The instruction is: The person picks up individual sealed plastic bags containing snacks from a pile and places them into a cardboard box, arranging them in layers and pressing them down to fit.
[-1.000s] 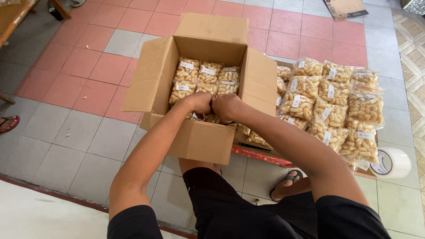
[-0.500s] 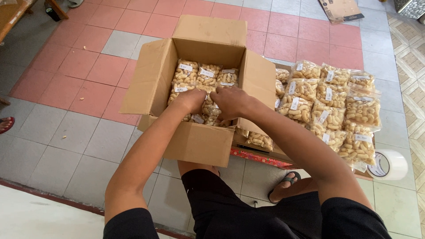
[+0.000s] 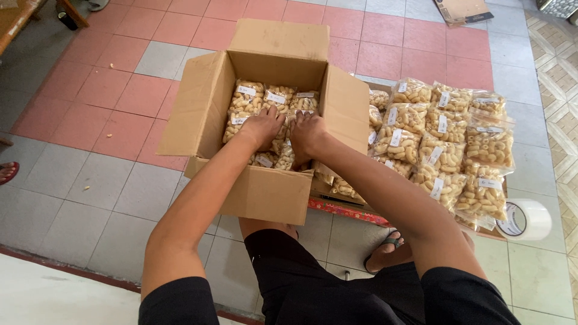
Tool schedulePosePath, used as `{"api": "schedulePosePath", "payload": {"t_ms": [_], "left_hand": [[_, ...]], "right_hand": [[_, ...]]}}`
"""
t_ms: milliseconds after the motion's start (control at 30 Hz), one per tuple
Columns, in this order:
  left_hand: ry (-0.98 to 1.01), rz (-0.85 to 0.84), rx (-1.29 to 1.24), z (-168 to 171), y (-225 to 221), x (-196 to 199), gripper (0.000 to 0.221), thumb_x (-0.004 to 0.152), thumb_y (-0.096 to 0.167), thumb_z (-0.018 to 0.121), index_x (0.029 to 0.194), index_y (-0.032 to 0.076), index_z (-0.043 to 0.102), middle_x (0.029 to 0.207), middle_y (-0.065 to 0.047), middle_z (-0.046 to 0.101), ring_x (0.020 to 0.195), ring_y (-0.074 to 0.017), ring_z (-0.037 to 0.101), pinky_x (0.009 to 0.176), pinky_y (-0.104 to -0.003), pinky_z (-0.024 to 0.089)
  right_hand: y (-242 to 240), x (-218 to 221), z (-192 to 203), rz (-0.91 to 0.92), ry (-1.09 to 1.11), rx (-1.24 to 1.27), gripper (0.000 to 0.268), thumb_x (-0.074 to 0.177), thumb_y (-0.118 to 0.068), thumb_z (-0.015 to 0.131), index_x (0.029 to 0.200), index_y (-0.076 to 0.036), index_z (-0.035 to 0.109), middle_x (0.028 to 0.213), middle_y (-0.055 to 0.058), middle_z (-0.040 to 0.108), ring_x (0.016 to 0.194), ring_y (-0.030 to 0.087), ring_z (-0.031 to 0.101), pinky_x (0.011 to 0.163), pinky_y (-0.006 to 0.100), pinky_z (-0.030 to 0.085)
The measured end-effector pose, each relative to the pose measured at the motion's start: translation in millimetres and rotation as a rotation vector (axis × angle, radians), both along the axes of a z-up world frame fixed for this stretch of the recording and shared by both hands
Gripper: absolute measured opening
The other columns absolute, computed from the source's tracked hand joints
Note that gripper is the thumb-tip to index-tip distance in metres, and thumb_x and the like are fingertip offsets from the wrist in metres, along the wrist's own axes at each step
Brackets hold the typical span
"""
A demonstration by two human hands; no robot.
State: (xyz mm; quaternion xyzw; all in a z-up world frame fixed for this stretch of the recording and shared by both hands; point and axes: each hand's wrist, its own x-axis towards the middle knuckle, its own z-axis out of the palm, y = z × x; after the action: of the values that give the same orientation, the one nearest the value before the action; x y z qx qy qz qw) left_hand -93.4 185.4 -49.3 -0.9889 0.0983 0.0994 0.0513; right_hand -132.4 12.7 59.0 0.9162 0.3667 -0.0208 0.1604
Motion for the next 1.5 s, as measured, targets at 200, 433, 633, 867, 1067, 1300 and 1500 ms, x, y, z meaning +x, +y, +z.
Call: {"api": "schedulePosePath", "payload": {"t_ms": [200, 433, 633, 867, 1067, 1300, 1500], "left_hand": [[-0.077, -0.008, -0.034, 7, -1, -6, 0.025, 0.091, 0.001, 0.049, 0.116, 0.004, 0.047, 0.114, -0.018, 0.043, 0.114, -0.0444, 0.051, 0.073, -0.057, 0.057], [-0.238, -0.064, 0.162, -25, -1, 5, 0.056, 0.076, 0.035, 0.072, 0.124, 0.016, 0.052, 0.108, -0.011, 0.048, 0.109, -0.0356, 0.054, 0.071, -0.05, 0.057], [-0.35, -0.097, 0.216, -25, -4, 3, 0.038, 0.091, 0.019, 0.053, 0.129, 0.017, 0.057, 0.104, -0.011, 0.054, 0.102, -0.0344, 0.059, 0.065, -0.046, 0.056], [-0.331, -0.078, 0.216, -28, -2, 8, 0.04, 0.091, 0.02, 0.053, 0.131, 0.016, 0.054, 0.106, -0.012, 0.051, 0.101, -0.0357, 0.058, 0.064, -0.047, 0.057], [-0.271, -0.08, 0.178, -25, 1, 7, 0.042, 0.094, 0.015, 0.05, 0.136, 0.015, 0.052, 0.111, -0.012, 0.05, 0.107, -0.0363, 0.056, 0.066, -0.049, 0.058], [-0.133, -0.101, 0.148, 38, -14, -9, 0.039, 0.084, 0.012, 0.059, 0.123, 0.012, 0.06, 0.11, -0.012, 0.056, 0.107, -0.0372, 0.06, 0.072, -0.051, 0.058], [0.072, 0.065, 0.032, 83, -19, 8, 0.039, 0.074, 0.029, 0.065, 0.107, 0.008, 0.068, 0.105, -0.016, 0.07, 0.105, -0.0378, 0.068, 0.081, -0.057, 0.057]], "right_hand": [[-1, -6, -10, -0.03, -0.086, 0.041, 0.041, 0.097, -0.035, 0.043, 0.126, -0.015, 0.063, 0.134, 0.008, 0.061, 0.117, 0.028, 0.057, 0.088, 0.042, 0.042], [-2, 0, -21, 0.015, -0.094, 0.04, 0.041, 0.094, -0.028, 0.04, 0.125, -0.013, 0.062, 0.135, 0.01, 0.059, 0.111, 0.029, 0.057, 0.082, 0.044, 0.042], [-1, 14, -42, 0.061, -0.056, 0.058, 0.05, 0.089, -0.036, 0.048, 0.127, -0.004, 0.059, 0.135, 0.018, 0.057, 0.11, 0.034, 0.058, 0.079, 0.047, 0.042], [7, 46, -71, 0.118, -0.019, -0.008, 0.123, 0.047, -0.077, 0.075, 0.14, -0.002, 0.047, 0.138, 0.022, 0.054, 0.119, 0.039, 0.054, 0.092, 0.05, 0.042], [8, 46, -64, 0.144, 0.051, -0.054, 0.137, 0.043, -0.08, 0.075, 0.147, 0.0, 0.037, 0.144, 0.024, 0.049, 0.13, 0.042, 0.047, 0.105, 0.057, 0.031], [-14, 25, -3, 0.185, 0.077, 0.096, 0.111, 0.062, -0.074, 0.067, 0.142, 0.0, 0.045, 0.143, 0.017, 0.053, 0.139, 0.035, 0.041, 0.109, 0.065, 0.026], [-20, 49, -38, 0.26, 0.19, 0.759, 0.082, 0.077, -0.043, 0.071, 0.141, -0.002, 0.039, 0.129, 0.021, 0.057, 0.129, 0.04, 0.05, 0.106, 0.063, 0.035]]}}
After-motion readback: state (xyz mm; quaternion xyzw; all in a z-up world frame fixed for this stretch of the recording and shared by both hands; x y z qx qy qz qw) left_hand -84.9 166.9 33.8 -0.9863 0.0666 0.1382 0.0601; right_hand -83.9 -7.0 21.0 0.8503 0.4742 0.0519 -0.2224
